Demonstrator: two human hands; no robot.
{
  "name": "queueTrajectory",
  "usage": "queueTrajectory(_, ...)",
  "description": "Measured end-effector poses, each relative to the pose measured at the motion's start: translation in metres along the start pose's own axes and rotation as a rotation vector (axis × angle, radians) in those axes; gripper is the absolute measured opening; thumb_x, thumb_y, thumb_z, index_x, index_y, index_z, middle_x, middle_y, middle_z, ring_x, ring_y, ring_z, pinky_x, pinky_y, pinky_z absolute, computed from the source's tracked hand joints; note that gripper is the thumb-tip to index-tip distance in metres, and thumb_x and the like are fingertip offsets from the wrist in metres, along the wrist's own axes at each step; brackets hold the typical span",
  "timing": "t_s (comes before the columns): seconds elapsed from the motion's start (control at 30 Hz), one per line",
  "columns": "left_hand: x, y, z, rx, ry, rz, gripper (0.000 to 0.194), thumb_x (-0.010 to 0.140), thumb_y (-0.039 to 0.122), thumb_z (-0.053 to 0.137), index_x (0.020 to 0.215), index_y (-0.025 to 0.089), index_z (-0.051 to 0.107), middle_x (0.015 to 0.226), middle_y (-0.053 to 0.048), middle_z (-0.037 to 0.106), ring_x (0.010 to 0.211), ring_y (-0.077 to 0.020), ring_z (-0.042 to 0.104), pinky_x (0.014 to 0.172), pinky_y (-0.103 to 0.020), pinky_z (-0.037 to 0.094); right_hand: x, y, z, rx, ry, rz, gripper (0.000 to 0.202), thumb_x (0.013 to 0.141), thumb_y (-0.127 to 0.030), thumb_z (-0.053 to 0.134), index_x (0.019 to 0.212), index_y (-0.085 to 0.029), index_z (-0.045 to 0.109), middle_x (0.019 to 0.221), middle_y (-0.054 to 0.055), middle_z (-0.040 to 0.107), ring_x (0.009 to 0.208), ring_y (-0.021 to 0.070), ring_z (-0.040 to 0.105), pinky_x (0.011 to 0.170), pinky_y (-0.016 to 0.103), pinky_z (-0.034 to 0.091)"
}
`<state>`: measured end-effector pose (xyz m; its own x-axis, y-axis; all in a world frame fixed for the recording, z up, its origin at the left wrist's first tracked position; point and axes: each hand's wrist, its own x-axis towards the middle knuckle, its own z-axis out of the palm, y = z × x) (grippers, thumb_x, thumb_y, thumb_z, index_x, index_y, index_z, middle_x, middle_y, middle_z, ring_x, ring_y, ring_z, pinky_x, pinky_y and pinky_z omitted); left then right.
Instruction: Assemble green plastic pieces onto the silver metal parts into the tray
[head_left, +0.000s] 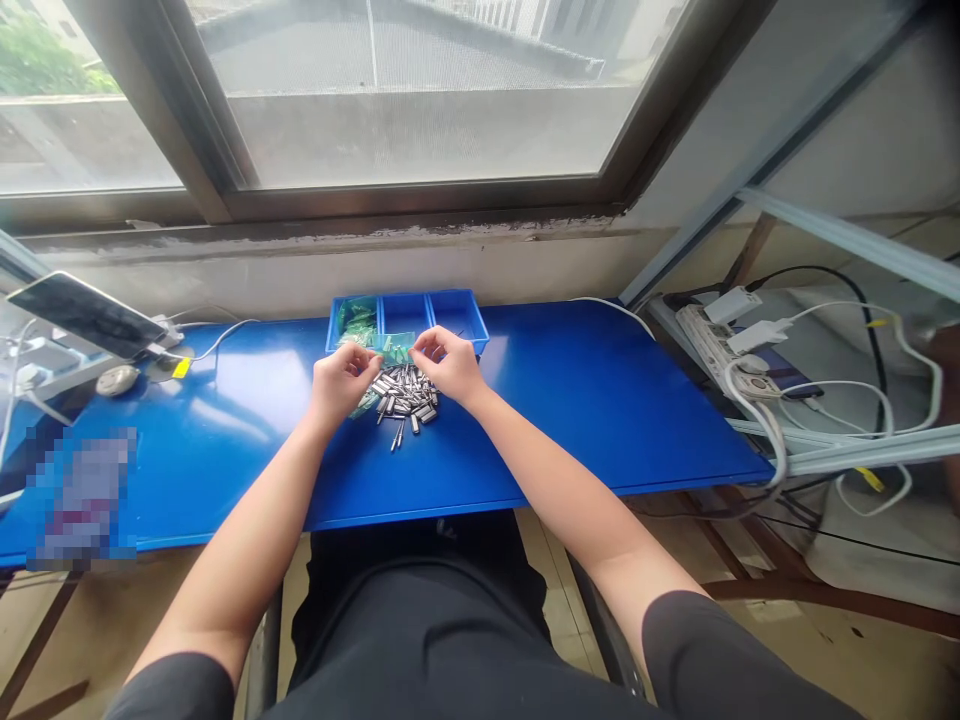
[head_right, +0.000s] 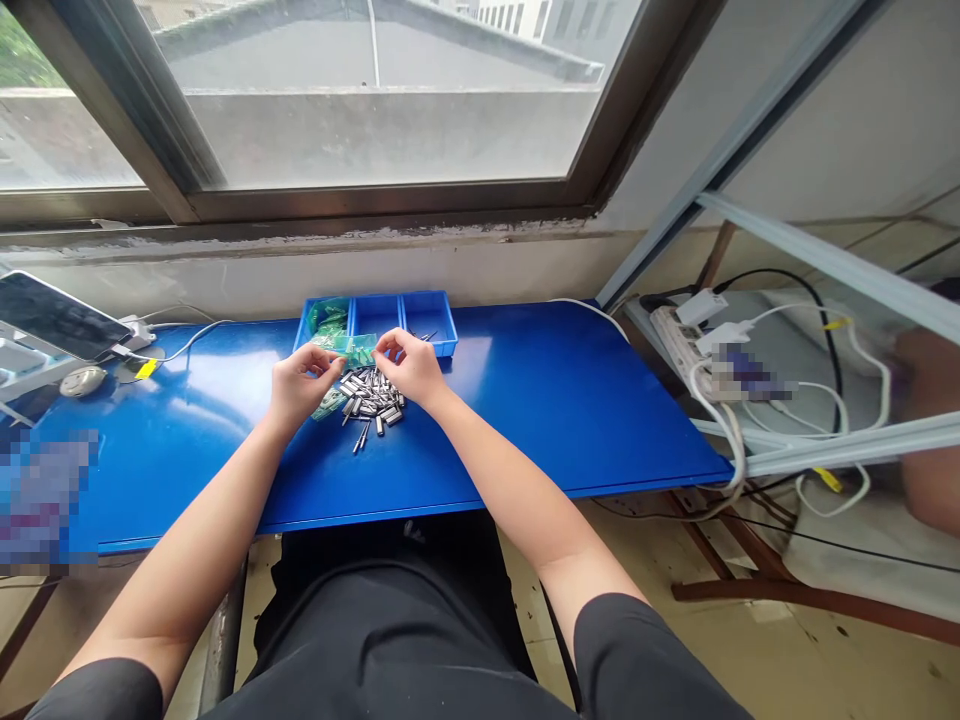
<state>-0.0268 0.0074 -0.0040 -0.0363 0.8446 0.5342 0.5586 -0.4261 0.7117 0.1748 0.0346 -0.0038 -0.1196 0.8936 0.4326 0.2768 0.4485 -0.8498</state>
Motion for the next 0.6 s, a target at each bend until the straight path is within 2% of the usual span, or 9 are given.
queueTrajectory(0.2,0.001,-0.006,-0.002,-0.02,-0.015,0.006,0.03,0.082,0.036,0.069,0.064,0.02,0.051,0.078,-0.003,0.074,0.063,-0.0113,0.062,0.061,-0.025,0.048,0.001,0.004,0.006,0.012,0.003,-0.002,0.014,0.078,-0.034,0.066,0.084,-0.022,0.064,0.077,0.002,0.068,0.069,0.015,0.061,0.064,0.029,0.051)
queueTrajectory(0.3,0.002,-0.01,-0.002,-0.016,-0.024,0.005,0.029,0.081,0.036,0.07,0.064,0.02,0.052,0.077,-0.003,0.074,0.063,-0.0109,0.061,0.061,-0.024,0.048,0.003,0.005,0.007,0.012,-0.008,0.024,0.016,0.076,-0.034,0.067,0.086,-0.022,0.063,0.077,0.001,0.069,0.065,0.0134,0.059,0.064,0.028,0.05)
queueTrajectory(0.47,0.005,-0.017,-0.002,-0.074,-0.009,-0.033,0.02,0.078,0.037,0.074,0.08,0.021,0.062,0.074,0.0,0.071,0.059,-0.0106,0.061,0.058,-0.024,0.047,0.002,0.003,0.006,0.039,-0.037,0.021,0.028,0.076,-0.032,0.067,0.102,-0.022,0.062,0.078,-0.001,0.071,0.061,0.0119,0.056,0.064,0.027,0.049)
queueTrajectory(0.6,0.007,-0.021,0.0,-0.137,-0.004,-0.061,0.023,0.075,0.036,0.076,0.083,0.021,0.06,0.078,0.0,0.071,0.061,-0.01,0.062,0.057,-0.022,0.048,0.002,0.007,0.005,0.032,-0.059,0.0,0.022,0.078,-0.032,0.066,0.096,-0.021,0.068,0.08,0.001,0.072,0.064,0.0123,0.058,0.067,0.028,0.05)
